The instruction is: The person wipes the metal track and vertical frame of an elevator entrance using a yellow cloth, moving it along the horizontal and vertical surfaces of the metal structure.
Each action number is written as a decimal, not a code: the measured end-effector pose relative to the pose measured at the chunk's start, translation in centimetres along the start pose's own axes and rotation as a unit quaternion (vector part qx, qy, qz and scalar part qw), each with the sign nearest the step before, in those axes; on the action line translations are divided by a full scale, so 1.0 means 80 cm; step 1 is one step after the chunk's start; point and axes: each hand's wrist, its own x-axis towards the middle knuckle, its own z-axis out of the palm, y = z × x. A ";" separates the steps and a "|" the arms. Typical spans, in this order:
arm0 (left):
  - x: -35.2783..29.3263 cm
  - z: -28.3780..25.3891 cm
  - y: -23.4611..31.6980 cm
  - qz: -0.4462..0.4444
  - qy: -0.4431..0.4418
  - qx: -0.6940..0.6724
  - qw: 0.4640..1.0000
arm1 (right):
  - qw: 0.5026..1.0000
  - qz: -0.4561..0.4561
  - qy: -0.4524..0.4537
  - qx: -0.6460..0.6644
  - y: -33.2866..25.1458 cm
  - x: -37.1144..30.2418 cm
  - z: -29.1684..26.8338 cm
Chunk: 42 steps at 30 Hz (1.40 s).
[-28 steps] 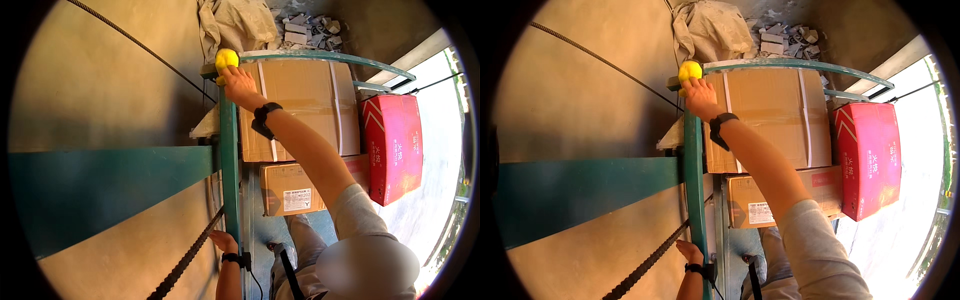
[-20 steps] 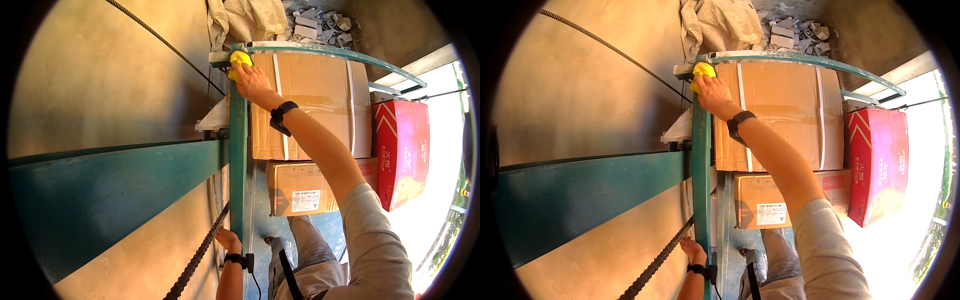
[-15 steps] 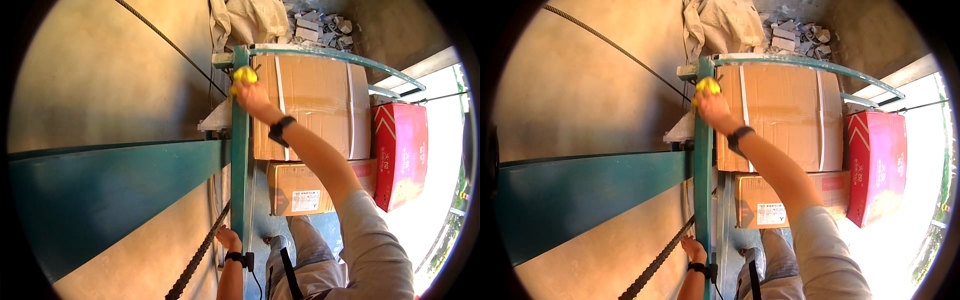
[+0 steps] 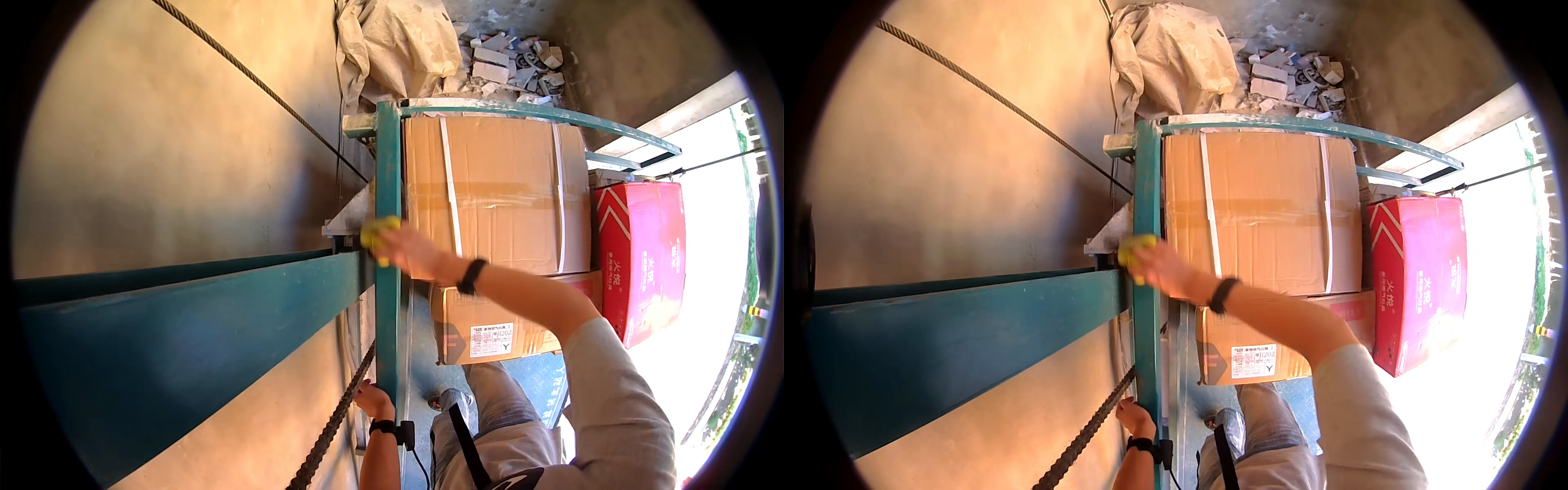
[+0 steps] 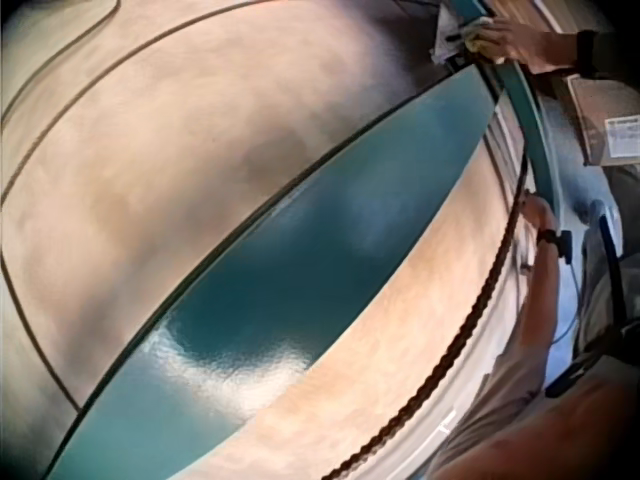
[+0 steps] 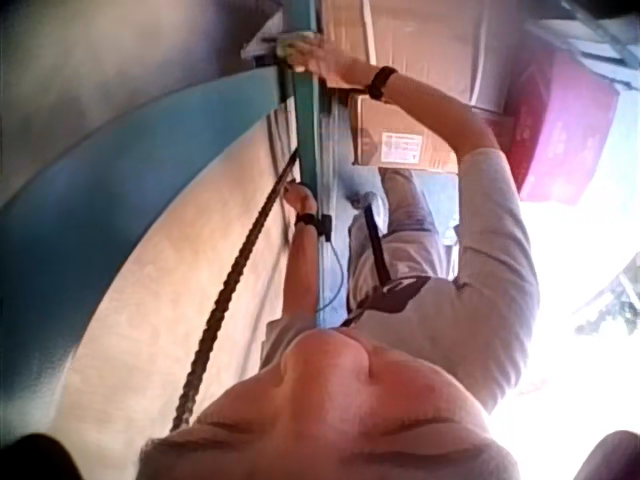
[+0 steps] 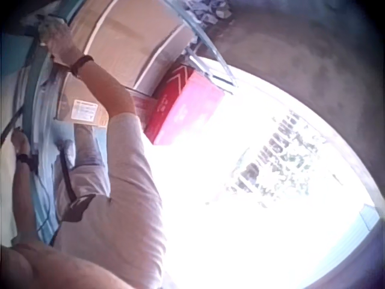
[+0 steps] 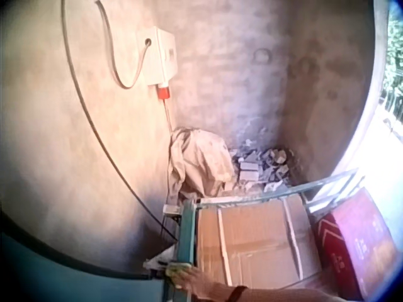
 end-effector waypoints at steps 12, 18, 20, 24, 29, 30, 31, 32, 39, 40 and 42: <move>-0.010 -0.005 0.020 -0.003 -0.017 0.040 0.999 | 0.953 0.274 0.104 -0.071 0.164 0.111 0.007; -0.006 -0.005 0.006 0.016 -0.018 0.038 0.999 | 0.998 0.042 -0.005 0.038 -0.012 -0.019 0.040; 0.000 -0.001 0.001 0.017 -0.020 0.023 0.999 | 0.965 0.103 0.014 0.240 -0.122 -0.079 0.052; -0.011 -0.007 0.015 0.003 -0.010 0.040 0.999 | 0.984 0.064 -0.112 0.127 -0.197 -0.100 0.030; -0.020 -0.010 0.028 0.003 -0.015 0.029 0.999 | 0.989 -0.015 -0.132 0.059 -0.183 -0.085 0.032; -0.022 -0.012 0.030 -0.002 -0.017 0.026 1.000 | 0.992 -0.026 -0.112 0.052 -0.178 -0.082 0.036; -0.023 -0.011 0.034 -0.007 -0.018 0.023 1.000 | 0.993 -0.028 -0.106 0.035 -0.163 -0.081 0.039; -0.019 -0.011 0.030 -0.015 -0.014 0.018 1.000 | 0.994 -0.032 -0.100 0.023 -0.143 -0.074 0.038; -0.013 -0.004 0.020 -0.016 -0.012 0.018 1.000 | 0.996 0.007 -0.077 -0.048 0.070 0.021 -0.003; -0.009 -0.003 0.014 -0.008 -0.009 0.012 1.000 | 0.996 0.010 -0.061 -0.062 0.096 0.031 -0.007; 0.011 0.004 -0.010 0.020 -0.012 0.031 0.999 | 0.996 0.016 -0.030 -0.085 0.136 0.047 -0.010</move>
